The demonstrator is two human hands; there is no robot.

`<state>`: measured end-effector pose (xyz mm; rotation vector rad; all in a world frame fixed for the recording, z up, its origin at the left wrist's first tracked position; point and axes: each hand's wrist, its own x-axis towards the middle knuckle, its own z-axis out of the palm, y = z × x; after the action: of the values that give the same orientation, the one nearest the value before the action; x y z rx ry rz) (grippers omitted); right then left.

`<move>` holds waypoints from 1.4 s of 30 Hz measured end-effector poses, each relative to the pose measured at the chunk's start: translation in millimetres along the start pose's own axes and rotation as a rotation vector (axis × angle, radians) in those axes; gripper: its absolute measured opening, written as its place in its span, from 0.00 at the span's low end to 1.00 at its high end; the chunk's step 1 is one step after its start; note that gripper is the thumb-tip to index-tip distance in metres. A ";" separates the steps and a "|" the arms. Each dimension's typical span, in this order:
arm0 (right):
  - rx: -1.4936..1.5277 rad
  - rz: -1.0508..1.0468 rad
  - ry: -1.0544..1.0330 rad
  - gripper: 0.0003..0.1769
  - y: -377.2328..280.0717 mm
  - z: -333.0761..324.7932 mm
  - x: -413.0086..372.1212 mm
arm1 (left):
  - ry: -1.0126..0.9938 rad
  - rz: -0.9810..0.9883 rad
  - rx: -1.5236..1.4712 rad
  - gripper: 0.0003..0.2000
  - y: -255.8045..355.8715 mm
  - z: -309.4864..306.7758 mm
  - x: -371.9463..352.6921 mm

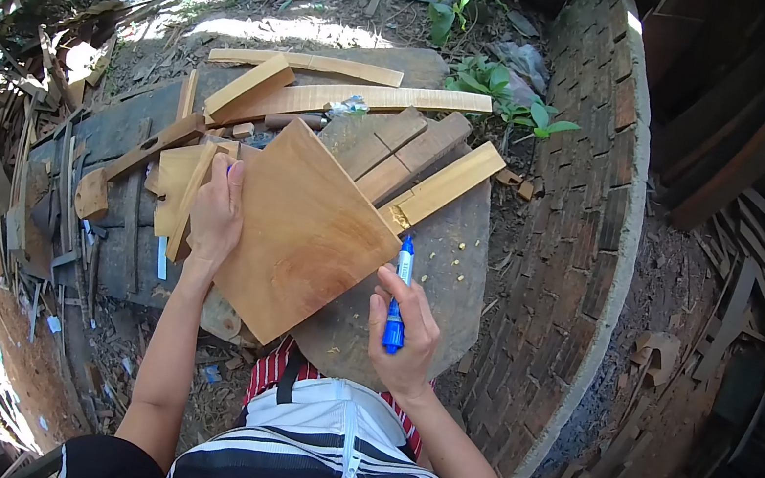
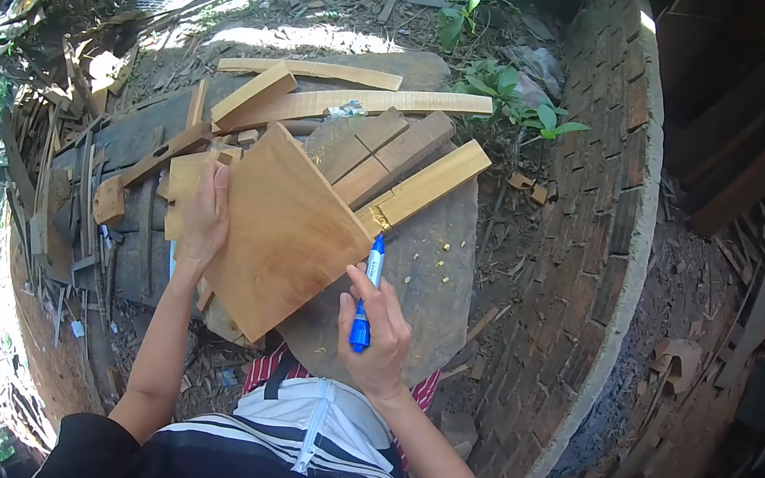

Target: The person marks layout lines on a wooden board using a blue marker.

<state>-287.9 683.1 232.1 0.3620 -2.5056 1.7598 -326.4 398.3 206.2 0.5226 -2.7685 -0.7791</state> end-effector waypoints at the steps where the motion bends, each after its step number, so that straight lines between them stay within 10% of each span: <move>1: -0.013 0.001 -0.015 0.19 1.2 -2.7 1.6 | -0.009 -0.006 0.003 0.18 0.5 0.9 0.2; 9: -0.092 -0.073 -0.046 0.20 21.3 -27.5 9.3 | -0.017 -0.158 -0.041 0.20 -60.2 -29.7 -17.3; 17: -0.088 0.006 -0.087 0.31 23.3 -30.7 18.1 | 0.004 -0.504 -0.114 0.25 -260.2 -78.2 -89.5; 30: 0.179 0.280 -0.095 0.29 2.2 14.5 -7.0 | -0.018 -0.568 -0.092 0.29 -308.9 -34.5 -124.7; 42: 0.196 0.189 -0.012 0.30 3.2 0.4 -5.2 | -0.178 -0.050 -0.006 0.21 -22.3 7.5 38.7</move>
<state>-283.5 684.6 228.1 0.1482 -2.4530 2.0873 -357.8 368.8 192.3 0.5484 -2.9238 -0.8850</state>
